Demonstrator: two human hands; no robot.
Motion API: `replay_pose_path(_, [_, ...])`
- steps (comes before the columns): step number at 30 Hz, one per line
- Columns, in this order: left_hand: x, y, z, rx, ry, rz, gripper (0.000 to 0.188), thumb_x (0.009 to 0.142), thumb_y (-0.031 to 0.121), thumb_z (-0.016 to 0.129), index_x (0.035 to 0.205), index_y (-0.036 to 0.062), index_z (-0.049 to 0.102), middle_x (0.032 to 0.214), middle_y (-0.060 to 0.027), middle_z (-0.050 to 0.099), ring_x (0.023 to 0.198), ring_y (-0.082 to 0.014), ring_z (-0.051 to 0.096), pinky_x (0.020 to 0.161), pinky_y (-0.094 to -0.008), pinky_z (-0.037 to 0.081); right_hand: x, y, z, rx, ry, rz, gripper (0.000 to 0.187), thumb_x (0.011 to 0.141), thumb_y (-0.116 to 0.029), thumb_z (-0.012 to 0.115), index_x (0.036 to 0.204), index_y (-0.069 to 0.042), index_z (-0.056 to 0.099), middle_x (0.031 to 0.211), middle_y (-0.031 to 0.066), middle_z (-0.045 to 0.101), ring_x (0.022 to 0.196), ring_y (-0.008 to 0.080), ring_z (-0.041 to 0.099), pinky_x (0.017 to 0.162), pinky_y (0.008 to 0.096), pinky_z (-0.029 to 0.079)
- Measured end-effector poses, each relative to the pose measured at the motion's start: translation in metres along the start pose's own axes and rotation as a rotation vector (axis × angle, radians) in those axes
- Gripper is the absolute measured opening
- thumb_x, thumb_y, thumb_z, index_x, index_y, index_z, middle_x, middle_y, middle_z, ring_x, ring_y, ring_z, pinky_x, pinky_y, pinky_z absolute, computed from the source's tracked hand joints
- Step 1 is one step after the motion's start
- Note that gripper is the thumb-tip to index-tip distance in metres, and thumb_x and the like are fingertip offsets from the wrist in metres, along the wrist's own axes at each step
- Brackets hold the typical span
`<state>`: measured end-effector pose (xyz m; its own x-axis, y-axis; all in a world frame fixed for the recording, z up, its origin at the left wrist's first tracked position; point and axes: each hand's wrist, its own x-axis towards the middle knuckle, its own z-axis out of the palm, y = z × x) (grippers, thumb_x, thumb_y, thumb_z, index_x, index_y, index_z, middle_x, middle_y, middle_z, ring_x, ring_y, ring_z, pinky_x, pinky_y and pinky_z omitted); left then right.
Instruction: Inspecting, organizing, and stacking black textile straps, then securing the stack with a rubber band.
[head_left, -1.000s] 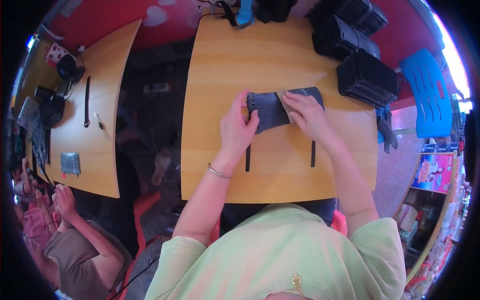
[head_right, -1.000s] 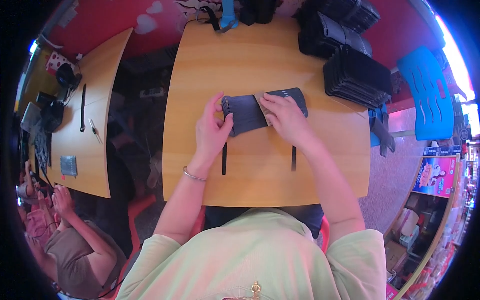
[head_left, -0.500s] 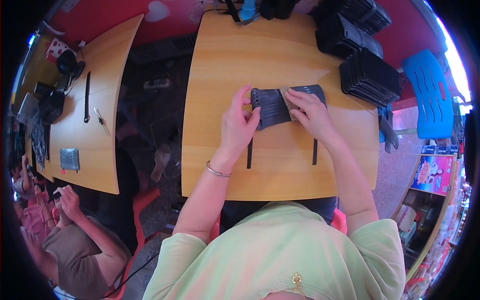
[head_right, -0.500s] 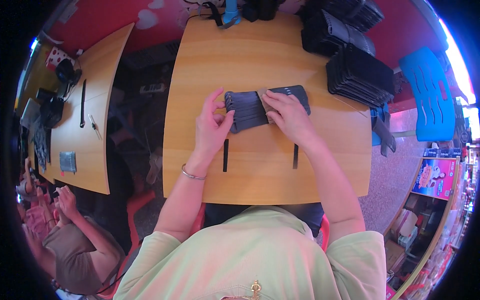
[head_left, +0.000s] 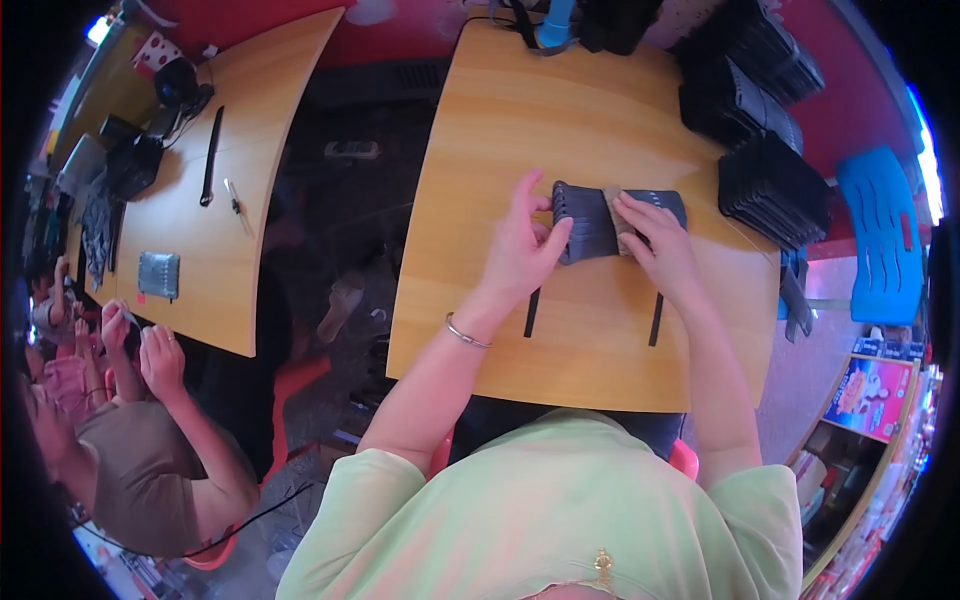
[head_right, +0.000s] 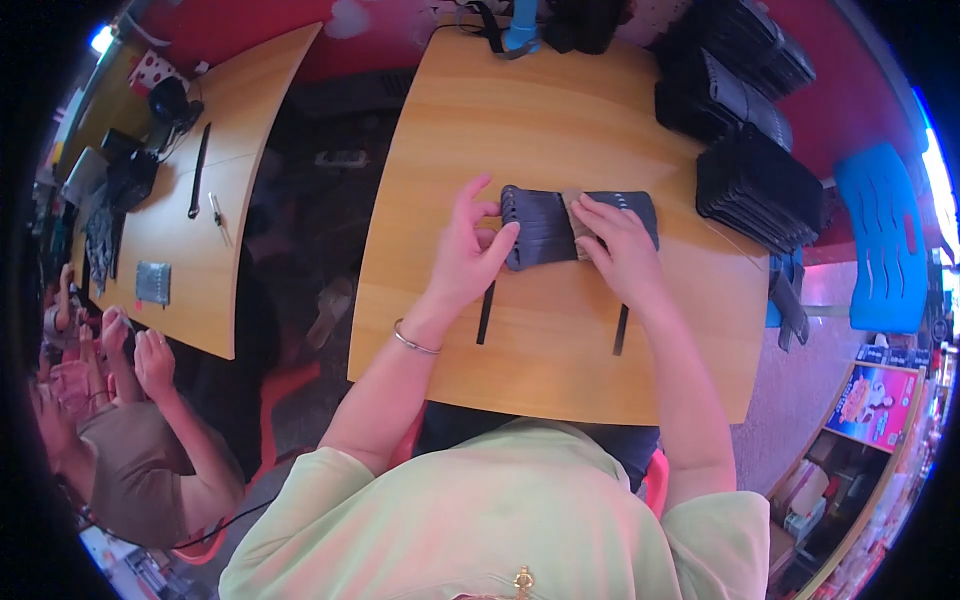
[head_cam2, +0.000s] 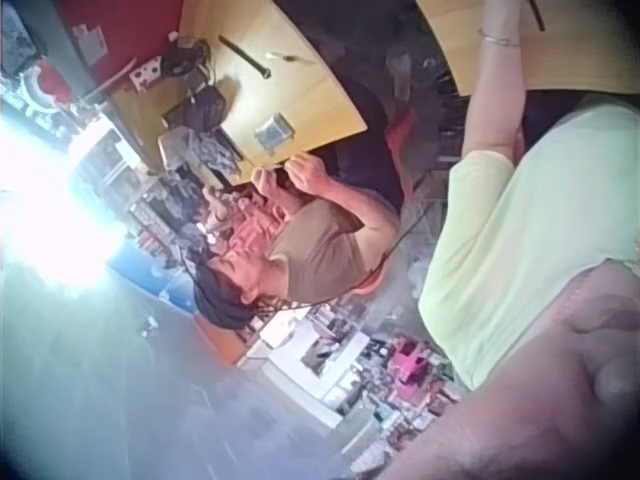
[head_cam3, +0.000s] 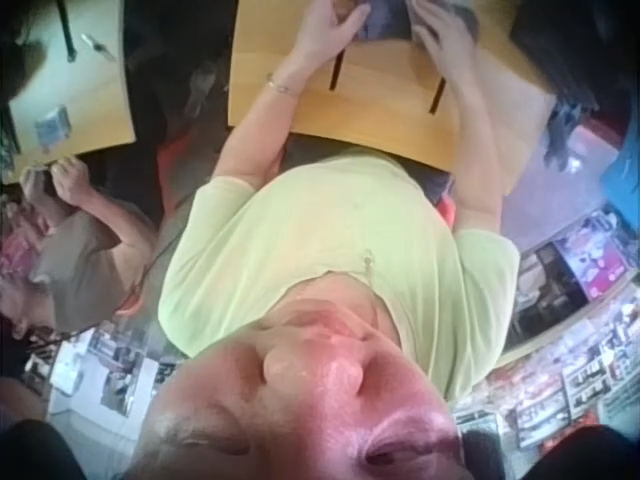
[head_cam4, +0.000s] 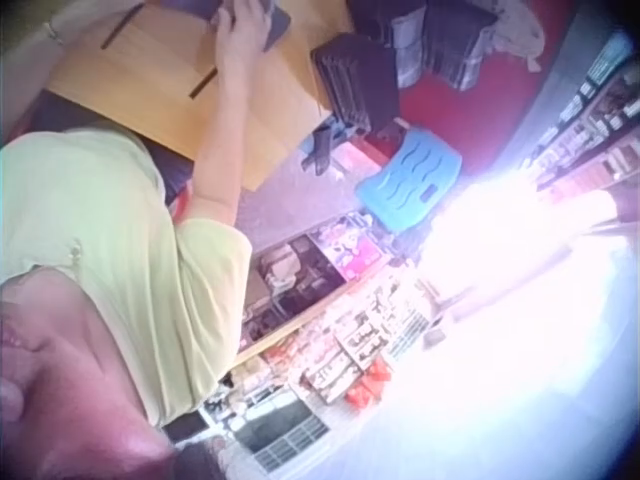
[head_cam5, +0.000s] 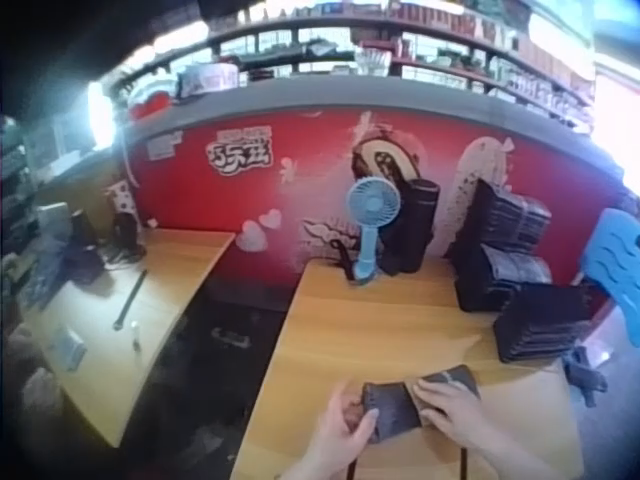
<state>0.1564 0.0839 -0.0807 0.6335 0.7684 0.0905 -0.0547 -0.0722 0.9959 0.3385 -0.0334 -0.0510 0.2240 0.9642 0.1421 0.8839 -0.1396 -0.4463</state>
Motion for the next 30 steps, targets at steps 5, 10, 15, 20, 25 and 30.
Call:
replay_pose_path(5, [0.003, -0.012, 0.002, -0.274, -0.044, -0.017, 0.055, 0.089, 0.011, 0.058, 0.135, -0.0037, 0.031, 0.1, -0.0115, 0.059, 0.074, -0.0069, 0.06, 0.062, -0.0234, 0.05, 0.002, 0.001, -0.001, 0.084, -0.043, 0.039, 0.039, 0.085, -0.014, 0.058, 0.123, -0.009, 0.057, 0.13, 0.009, 0.053, 0.118, 0.0256, 0.049, 0.102, 0.037, 0.034])
replay_pose_path(10, [0.006, 0.001, 0.0, -0.641, -0.226, -0.236, 0.04, 0.097, 0.018, 0.048, 0.131, -0.0009, 0.041, 0.11, -0.0055, 0.057, 0.096, -0.0071, 0.055, 0.083, -0.0247, 0.047, 0.002, 0.003, -0.003, 0.112, -0.056, 0.035, 0.039, 0.086, -0.014, 0.057, 0.125, -0.009, 0.055, 0.131, 0.0088, 0.052, 0.118, 0.026, 0.049, 0.101, 0.0363, 0.034])
replay_pose_path(15, [0.004, 0.001, 0.005, -0.713, -0.316, -0.335, 0.04, 0.099, 0.025, 0.043, 0.134, 0.0052, 0.041, 0.121, -0.0028, 0.053, 0.108, -0.0087, 0.052, 0.092, -0.0272, 0.044, 0.001, -0.001, -0.001, 0.098, -0.047, 0.009, 0.039, 0.086, -0.012, 0.056, 0.125, -0.009, 0.054, 0.132, 0.0084, 0.051, 0.117, 0.0264, 0.048, 0.099, 0.0357, 0.035])
replay_pose_path(20, [0.005, 0.003, 0.005, -0.896, -0.299, -0.484, 0.047, 0.1, 0.027, 0.04, 0.142, 0.0116, 0.029, 0.129, -0.0024, 0.048, 0.115, -0.0123, 0.049, 0.095, -0.0307, 0.043, -0.002, -0.008, 0.002, 0.176, -0.03, -0.009, 0.039, 0.087, -0.013, 0.056, 0.125, -0.009, 0.055, 0.131, 0.0092, 0.052, 0.113, 0.0291, 0.049, 0.099, 0.0358, 0.036])
replay_pose_path(25, [0.005, 0.006, 0.003, -0.871, -0.26, -0.514, 0.044, 0.101, 0.022, 0.031, 0.142, 0.0051, 0.028, 0.135, -0.011, 0.043, 0.122, -0.0212, 0.047, 0.103, -0.0392, 0.039, -0.006, -0.012, 0.005, 0.159, -0.034, 0.007, 0.042, 0.085, -0.01, 0.057, 0.127, -0.011, 0.054, 0.132, 0.0101, 0.051, 0.118, 0.028, 0.048, 0.1, 0.0366, 0.035])
replay_pose_path(30, [0.007, 0.004, 0.002, -0.89, -0.271, -0.502, 0.044, 0.1, 0.022, 0.031, 0.14, 0.0034, 0.031, 0.134, -0.0126, 0.044, 0.121, -0.0225, 0.048, 0.102, -0.0399, 0.04, -0.008, -0.012, 0.006, 0.164, -0.009, -0.005, 0.047, 0.083, -0.012, 0.061, 0.128, -0.013, 0.052, 0.134, 0.01, 0.048, 0.119, 0.0281, 0.047, 0.099, 0.0372, 0.037])
